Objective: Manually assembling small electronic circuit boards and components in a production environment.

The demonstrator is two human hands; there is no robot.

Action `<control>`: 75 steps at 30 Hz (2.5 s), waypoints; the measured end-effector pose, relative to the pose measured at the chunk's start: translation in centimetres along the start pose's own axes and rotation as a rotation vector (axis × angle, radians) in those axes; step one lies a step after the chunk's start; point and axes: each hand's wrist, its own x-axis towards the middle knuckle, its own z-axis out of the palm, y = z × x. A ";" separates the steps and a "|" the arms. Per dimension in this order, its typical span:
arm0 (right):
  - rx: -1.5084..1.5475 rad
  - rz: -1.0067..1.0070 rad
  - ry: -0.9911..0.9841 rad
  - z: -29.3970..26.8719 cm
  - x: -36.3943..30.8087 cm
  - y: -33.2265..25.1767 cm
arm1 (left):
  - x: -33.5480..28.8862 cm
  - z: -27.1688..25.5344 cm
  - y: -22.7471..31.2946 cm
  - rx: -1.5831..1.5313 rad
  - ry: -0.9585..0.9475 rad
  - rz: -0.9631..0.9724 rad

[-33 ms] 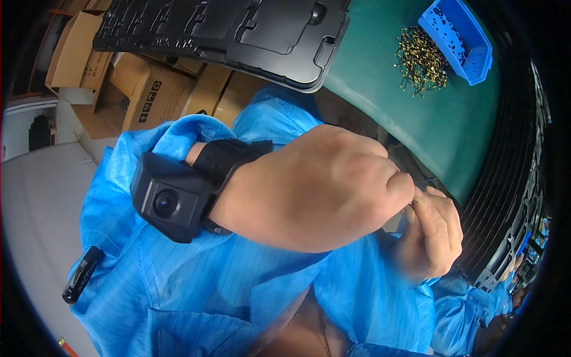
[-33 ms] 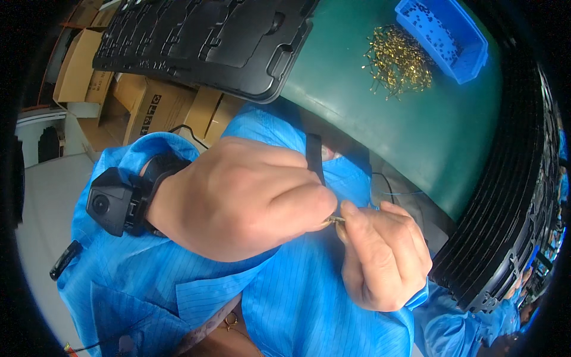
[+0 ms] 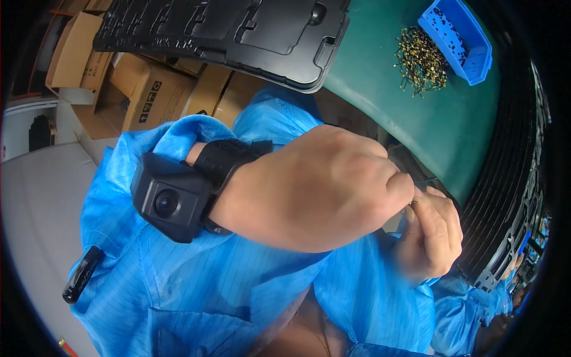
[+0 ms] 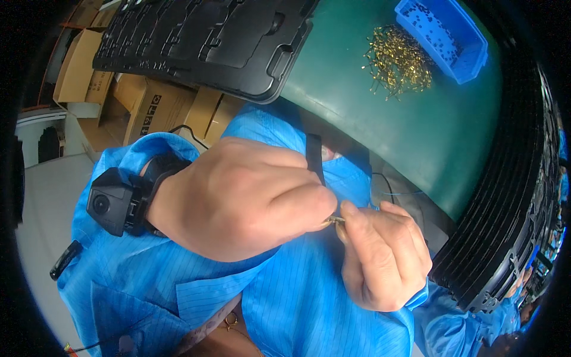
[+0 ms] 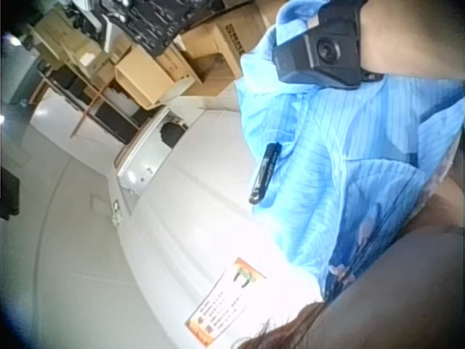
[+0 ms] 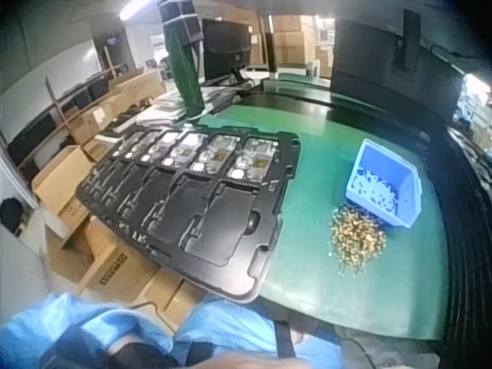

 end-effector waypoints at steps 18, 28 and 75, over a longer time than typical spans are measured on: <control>0.025 0.023 -0.037 -0.3 -0.1 0.1 | 0.0 -0.1 -0.4 0.019 -0.042 0.012; 0.019 0.019 -0.019 -0.2 0.0 0.1 | 0.2 -0.3 -0.7 -0.008 -0.043 0.030; 0.201 0.273 -0.059 -0.2 -0.2 0.4 | 1.0 -1.0 -2.1 -0.138 -0.275 -0.075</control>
